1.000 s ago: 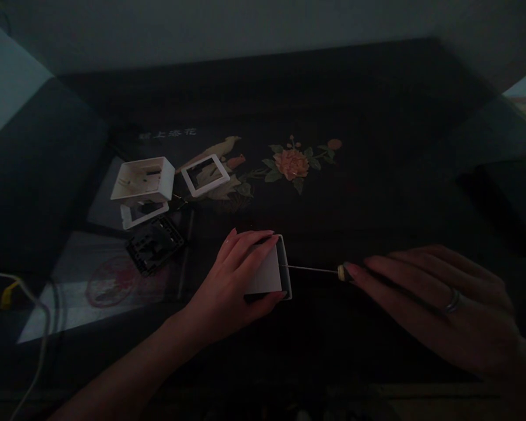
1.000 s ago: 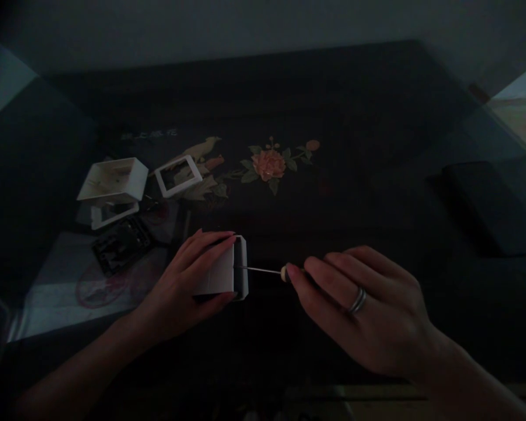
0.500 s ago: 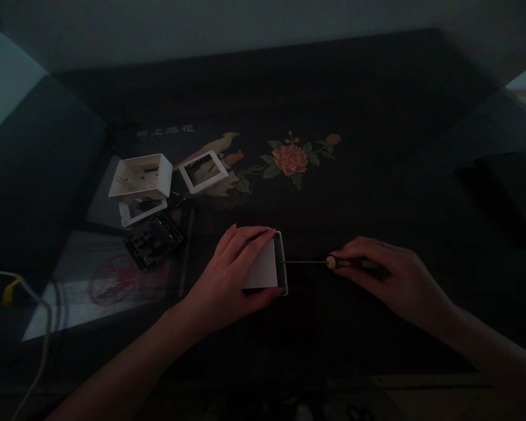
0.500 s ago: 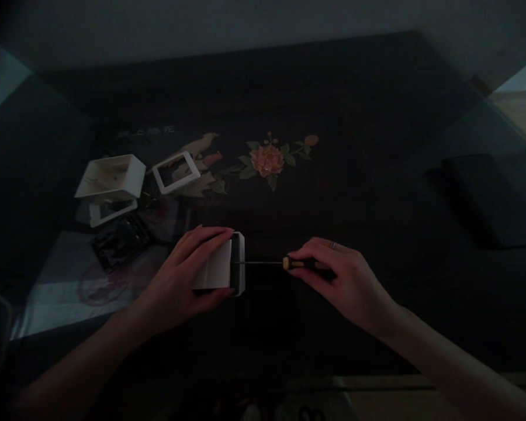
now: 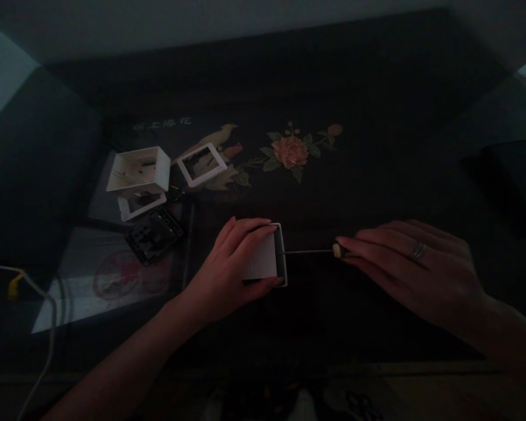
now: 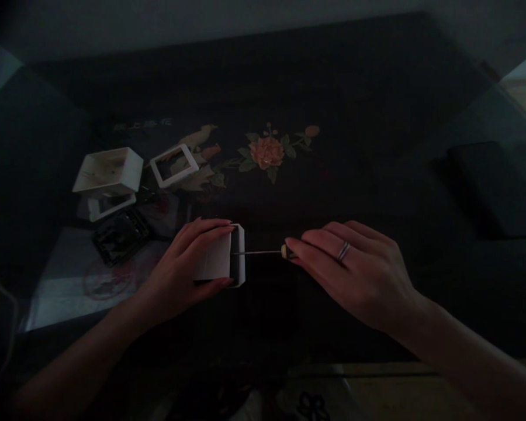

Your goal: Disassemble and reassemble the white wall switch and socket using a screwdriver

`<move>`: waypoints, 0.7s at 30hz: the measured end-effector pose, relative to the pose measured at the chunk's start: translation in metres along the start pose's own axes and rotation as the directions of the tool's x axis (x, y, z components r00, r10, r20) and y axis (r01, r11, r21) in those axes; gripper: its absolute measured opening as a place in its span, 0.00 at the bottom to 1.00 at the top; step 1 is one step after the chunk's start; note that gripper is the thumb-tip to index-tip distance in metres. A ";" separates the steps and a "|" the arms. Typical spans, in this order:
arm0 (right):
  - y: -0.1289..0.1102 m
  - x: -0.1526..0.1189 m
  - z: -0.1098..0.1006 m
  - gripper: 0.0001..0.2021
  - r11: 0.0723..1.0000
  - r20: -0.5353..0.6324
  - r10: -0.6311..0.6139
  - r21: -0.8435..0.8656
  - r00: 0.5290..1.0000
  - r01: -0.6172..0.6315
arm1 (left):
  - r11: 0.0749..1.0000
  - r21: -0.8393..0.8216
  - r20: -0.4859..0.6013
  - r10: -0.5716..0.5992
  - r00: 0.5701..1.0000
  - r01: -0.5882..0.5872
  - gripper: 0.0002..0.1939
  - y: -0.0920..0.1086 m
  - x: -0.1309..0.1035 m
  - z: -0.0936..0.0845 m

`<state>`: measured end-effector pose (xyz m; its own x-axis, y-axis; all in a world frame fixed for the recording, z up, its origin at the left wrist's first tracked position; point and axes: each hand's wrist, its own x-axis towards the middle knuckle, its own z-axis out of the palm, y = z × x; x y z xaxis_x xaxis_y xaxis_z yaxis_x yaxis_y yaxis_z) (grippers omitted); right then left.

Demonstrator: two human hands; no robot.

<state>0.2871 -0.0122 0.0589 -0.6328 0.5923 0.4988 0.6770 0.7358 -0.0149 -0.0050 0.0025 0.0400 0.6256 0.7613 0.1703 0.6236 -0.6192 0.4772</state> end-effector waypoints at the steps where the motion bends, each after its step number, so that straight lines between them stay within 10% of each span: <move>1: 0.000 0.000 -0.001 0.11 0.998 -0.028 -0.047 -0.051 0.999 0.046 | 1.000 0.002 -0.001 -0.003 1.000 0.003 0.32 0.000 0.000 0.000; 7: -0.004 -0.008 0.007 0.11 0.998 -0.060 -0.049 -0.029 0.997 0.047 | 1.000 0.012 -0.007 0.016 1.000 -0.016 0.32 0.001 0.001 0.000; 11: -0.003 -0.007 0.011 0.08 0.931 0.119 0.186 0.297 0.975 -0.213 | 1.000 0.015 -0.013 0.015 1.000 -0.015 0.33 0.001 0.001 0.000; 13: 0.000 -0.002 0.010 0.09 0.739 0.371 0.319 0.480 0.872 -0.474 | 1.000 0.018 -0.013 0.016 1.000 -0.015 0.34 0.001 0.001 -0.001; 18: 0.004 0.009 0.009 0.21 -0.021 0.926 0.181 0.341 0.332 -0.940 | 0.999 0.017 0.003 0.029 1.000 -0.029 0.35 -0.003 0.000 -0.002; 21: -0.002 0.009 0.009 0.22 -0.219 0.961 0.120 0.271 0.250 -0.937 | 0.999 0.008 -0.005 0.036 0.999 -0.036 0.33 -0.006 0.001 -0.003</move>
<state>0.2761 -0.0053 0.0558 -0.4379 0.5515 -0.7100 0.3432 -0.6274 -0.6990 -0.0096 0.0077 0.0398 0.6455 0.7393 0.1915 0.6043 -0.6478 0.4639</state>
